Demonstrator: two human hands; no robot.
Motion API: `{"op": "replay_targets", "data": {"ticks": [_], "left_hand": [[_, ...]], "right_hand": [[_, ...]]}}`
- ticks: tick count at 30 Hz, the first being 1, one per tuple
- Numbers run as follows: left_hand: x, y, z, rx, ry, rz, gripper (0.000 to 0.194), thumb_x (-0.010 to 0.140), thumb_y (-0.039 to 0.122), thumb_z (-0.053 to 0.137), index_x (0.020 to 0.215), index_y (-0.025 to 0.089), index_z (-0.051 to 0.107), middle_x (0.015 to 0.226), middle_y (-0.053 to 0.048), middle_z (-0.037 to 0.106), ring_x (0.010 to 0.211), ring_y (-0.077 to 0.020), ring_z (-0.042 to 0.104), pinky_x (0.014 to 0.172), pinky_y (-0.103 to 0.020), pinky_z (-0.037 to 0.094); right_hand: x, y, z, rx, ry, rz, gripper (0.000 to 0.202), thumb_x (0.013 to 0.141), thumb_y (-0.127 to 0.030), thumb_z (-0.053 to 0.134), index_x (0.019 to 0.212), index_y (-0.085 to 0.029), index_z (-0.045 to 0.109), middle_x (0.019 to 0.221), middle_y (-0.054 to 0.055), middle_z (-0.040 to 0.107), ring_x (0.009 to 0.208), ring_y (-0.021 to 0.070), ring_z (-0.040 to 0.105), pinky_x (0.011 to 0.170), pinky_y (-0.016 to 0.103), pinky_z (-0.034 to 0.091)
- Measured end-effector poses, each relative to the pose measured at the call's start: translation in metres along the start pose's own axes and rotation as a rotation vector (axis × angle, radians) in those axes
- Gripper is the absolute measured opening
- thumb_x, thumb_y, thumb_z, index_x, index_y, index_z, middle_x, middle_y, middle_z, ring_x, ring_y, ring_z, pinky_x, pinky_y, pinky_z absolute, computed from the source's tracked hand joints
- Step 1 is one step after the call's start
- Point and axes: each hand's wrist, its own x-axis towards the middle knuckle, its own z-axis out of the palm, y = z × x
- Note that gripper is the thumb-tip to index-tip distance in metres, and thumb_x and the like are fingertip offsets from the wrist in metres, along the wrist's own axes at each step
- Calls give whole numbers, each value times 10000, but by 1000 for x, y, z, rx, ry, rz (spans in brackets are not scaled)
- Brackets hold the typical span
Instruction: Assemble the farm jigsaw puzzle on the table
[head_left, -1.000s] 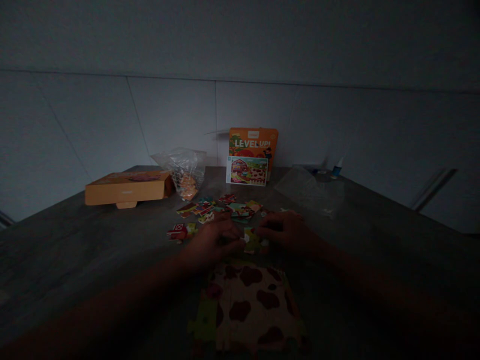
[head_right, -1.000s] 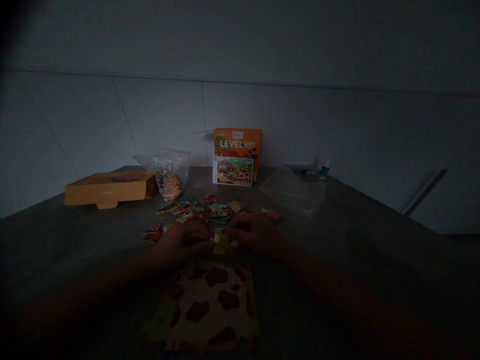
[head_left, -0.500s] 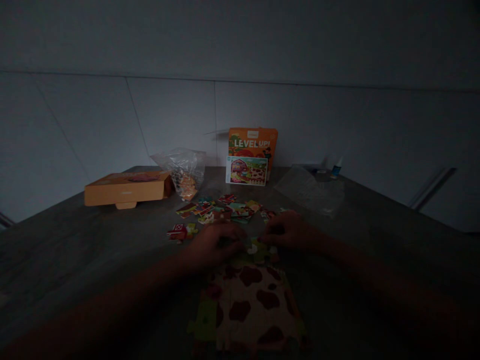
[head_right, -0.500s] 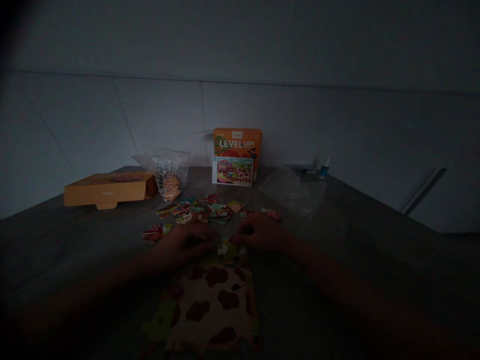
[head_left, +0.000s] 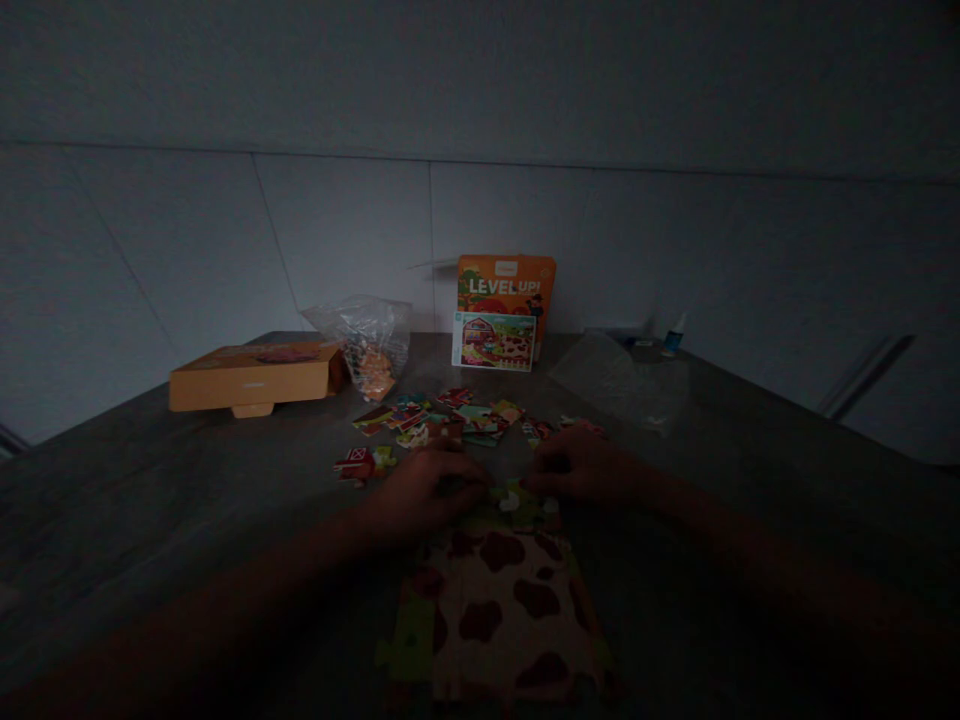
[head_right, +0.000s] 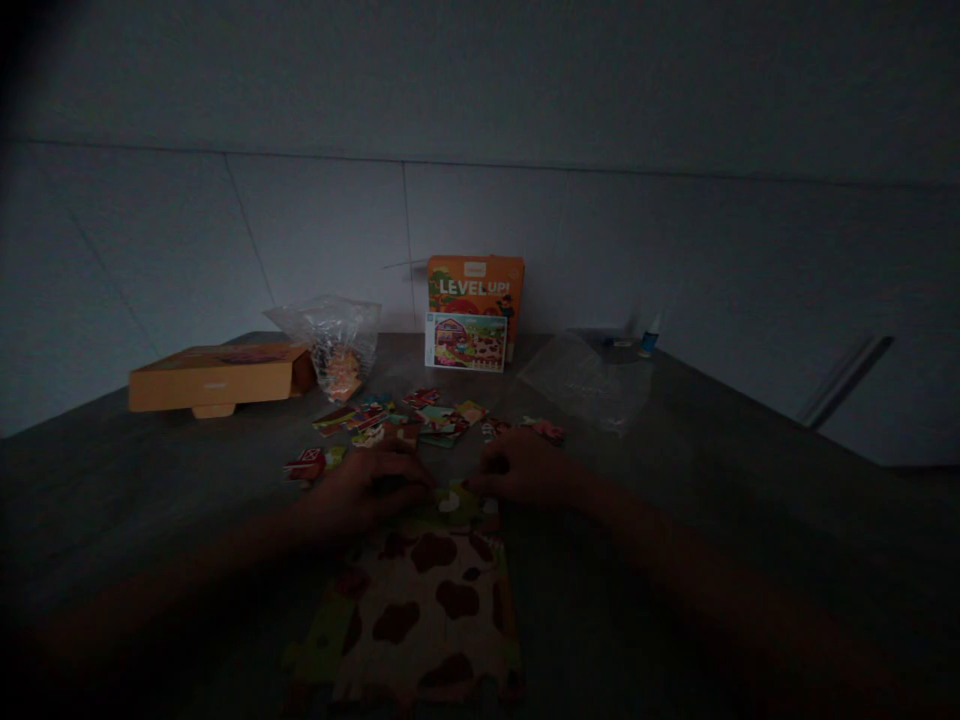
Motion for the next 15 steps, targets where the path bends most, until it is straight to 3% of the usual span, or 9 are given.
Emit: {"op": "replay_targets", "data": {"ticks": [15], "left_hand": [[1,1,0,-1,13,64,169,914,215,576,935,205,744,910,-35,725,894,-179,627,848,-326,479]], "right_hand": [[1,0,2,-82,-20,28,278,835,-391,634,745,-146,728,691,25,652,641,137,554,576,246,337]]}}
